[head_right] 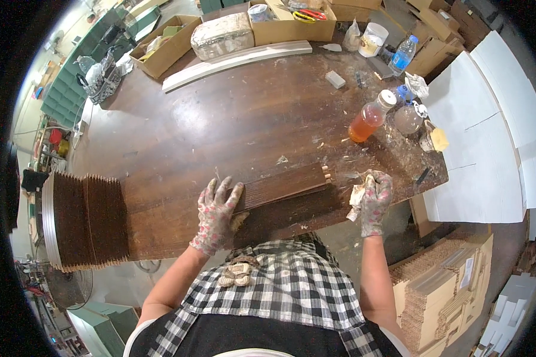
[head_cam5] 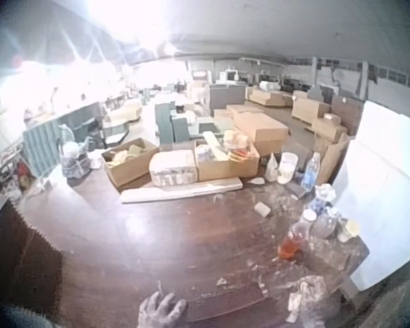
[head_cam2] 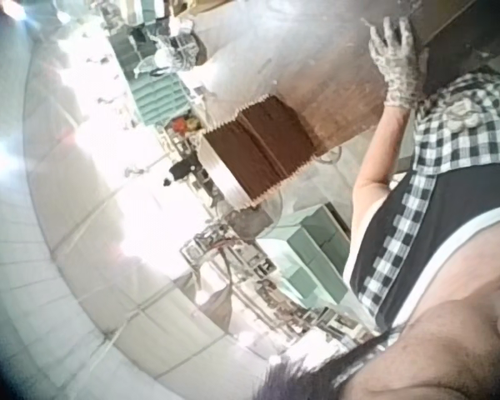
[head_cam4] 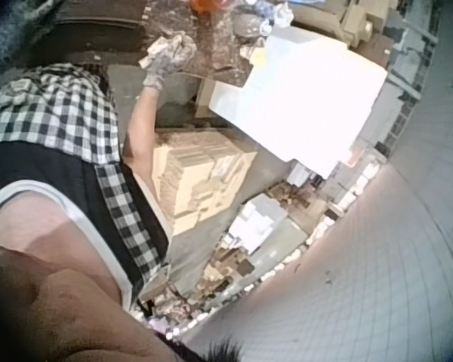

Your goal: Applying glue and assembling wooden slats into a larger furniture component on a workbench.

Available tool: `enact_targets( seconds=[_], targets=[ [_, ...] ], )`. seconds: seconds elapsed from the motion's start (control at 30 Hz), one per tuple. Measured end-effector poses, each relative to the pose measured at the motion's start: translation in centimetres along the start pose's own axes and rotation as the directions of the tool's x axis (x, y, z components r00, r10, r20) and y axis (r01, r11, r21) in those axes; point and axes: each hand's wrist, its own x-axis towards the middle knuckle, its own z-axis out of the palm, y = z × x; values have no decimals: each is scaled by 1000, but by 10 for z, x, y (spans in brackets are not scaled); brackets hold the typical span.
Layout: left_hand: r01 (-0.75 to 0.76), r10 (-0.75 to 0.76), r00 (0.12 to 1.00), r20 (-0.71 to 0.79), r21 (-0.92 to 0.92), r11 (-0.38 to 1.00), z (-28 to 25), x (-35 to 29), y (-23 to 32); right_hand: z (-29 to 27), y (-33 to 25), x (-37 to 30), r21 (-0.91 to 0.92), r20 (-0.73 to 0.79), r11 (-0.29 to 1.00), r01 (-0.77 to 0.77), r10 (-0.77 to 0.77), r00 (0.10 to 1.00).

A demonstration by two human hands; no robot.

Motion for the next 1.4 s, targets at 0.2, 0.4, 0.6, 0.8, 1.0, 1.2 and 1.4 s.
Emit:
enact_targets(
  seconds=[0.2, 0.4, 0.6, 0.8, 1.0, 1.2, 1.4],
  targets=[
    [103, -110, 994, -12, -249, 963, 17, -7, -16, 64, -89, -27, -100, 339, 786, 610, -550, 763],
    [68, -105, 990, -96, -326, 943, 29, -12, -24, 143, -91, -84, -160, 591, 618, 770, -564, 576],
    [39, -74, 993, -90, -340, 939, 16, -8, -20, 30, 0, 23, -458, 240, 859, 229, -129, 962],
    [33, -44, 998, -34, -276, 961, 13, -5, -23, 1, -47, 63, -181, -25, 967, 177, -185, 982],
    [19, -26, 999, -31, -197, 980, 19, -6, -25, -4, -136, 174, -320, -16, 767, 556, -591, 807],
    [25, -34, 998, -52, -164, 986, 11, -8, -17, 32, -87, 180, -593, 429, 288, 751, -677, 598],
    [52, -51, 999, 18, -123, 991, 15, -12, -15, 18, -111, 176, -680, 556, 413, 606, -248, 793]
  ],
)
